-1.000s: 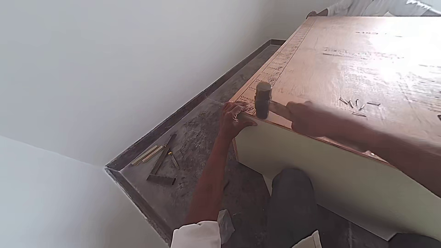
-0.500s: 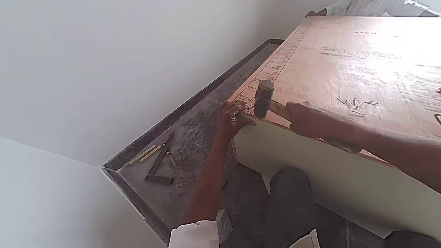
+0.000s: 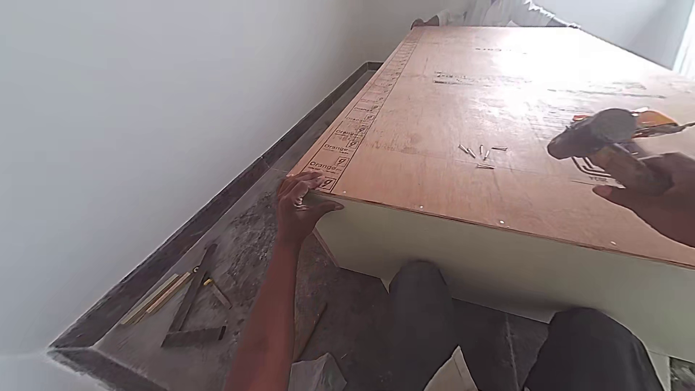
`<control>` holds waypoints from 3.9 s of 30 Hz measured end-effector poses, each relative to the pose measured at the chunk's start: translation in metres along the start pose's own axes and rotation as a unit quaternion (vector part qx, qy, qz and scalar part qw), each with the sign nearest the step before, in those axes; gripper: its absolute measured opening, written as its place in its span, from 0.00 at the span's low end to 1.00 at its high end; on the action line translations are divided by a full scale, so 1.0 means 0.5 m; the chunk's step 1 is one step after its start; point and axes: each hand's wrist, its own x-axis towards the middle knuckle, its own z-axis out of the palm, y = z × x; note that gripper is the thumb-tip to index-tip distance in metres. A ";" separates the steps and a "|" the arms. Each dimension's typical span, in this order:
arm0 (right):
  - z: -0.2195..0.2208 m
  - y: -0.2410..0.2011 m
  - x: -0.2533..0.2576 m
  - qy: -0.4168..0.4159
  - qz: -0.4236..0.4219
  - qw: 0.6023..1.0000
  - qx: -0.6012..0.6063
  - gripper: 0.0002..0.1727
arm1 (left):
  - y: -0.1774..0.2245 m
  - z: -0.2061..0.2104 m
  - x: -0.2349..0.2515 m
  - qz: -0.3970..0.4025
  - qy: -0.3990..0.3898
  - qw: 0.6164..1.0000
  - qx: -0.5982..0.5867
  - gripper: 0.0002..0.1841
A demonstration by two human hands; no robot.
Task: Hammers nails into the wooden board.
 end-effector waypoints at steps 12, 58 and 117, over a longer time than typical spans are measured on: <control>-0.012 0.241 -0.061 -0.001 0.045 0.988 -0.145 0.33 | 0.046 -0.033 0.026 -0.077 -0.129 0.977 0.150 0.57; 0.000 0.199 -0.080 0.072 0.063 0.990 -0.101 0.23 | 0.514 0.493 0.323 0.105 -0.508 0.840 0.157 0.18; 0.009 0.213 -0.081 0.088 0.053 0.992 -0.076 0.22 | 0.352 0.404 0.344 -0.457 -0.106 0.701 -0.536 0.07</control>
